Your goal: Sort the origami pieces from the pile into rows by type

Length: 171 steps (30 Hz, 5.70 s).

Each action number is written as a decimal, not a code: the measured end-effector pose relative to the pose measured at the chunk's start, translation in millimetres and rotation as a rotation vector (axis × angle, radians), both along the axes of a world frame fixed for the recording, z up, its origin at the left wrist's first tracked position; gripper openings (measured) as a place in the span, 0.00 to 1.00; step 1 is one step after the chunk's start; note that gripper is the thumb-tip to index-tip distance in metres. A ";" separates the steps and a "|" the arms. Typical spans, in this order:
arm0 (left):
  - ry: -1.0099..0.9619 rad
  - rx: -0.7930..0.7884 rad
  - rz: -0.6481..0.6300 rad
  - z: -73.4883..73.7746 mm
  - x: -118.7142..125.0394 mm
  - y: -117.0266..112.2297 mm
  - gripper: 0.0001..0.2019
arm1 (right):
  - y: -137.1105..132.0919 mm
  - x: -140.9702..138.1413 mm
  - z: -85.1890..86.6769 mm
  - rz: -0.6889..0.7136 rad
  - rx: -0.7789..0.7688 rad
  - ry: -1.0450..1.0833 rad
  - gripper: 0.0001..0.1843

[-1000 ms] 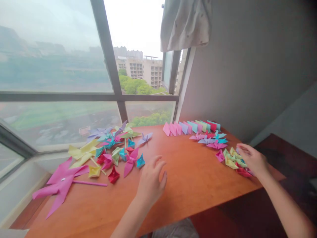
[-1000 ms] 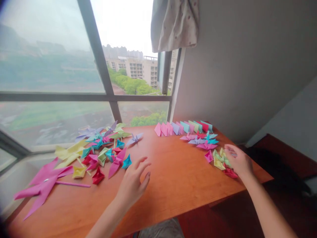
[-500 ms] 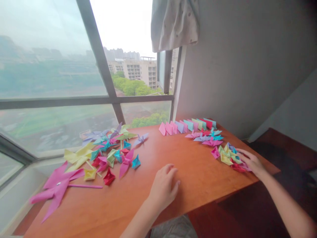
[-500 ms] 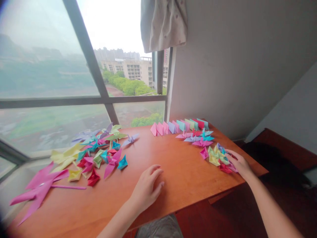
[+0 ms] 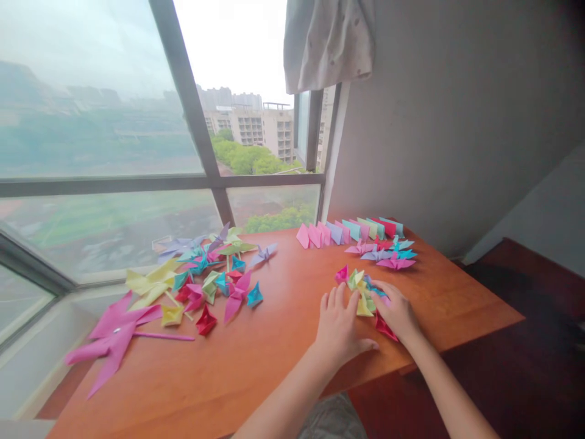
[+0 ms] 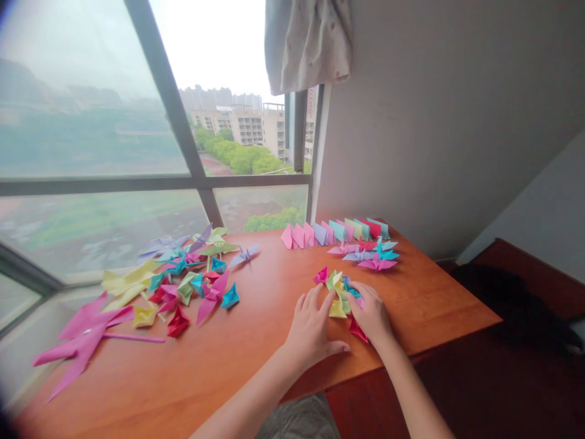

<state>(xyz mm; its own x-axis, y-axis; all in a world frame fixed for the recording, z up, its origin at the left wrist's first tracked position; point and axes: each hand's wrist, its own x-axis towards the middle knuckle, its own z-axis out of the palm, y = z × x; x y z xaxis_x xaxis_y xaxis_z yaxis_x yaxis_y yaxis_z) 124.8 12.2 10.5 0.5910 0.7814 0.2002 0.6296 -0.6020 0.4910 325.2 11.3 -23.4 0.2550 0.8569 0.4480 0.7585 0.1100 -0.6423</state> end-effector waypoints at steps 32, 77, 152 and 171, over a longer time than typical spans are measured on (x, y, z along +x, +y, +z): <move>0.007 0.363 0.718 25.9 -307.4 -5.1 0.22 | 120.0 -208.9 40.3 0.320 -0.084 0.587 0.18; -0.232 -0.049 0.133 -0.6 86.4 125.7 0.15 | 118.0 110.0 2.0 -0.250 -0.105 0.514 0.18; 0.453 0.127 0.600 68.5 -257.0 114.5 0.19 | 150.6 -139.1 54.6 0.229 -0.126 0.136 0.20; -0.317 0.436 0.138 33.9 -192.5 -38.7 0.16 | 222.2 -115.4 16.9 -0.158 -0.110 -0.191 0.15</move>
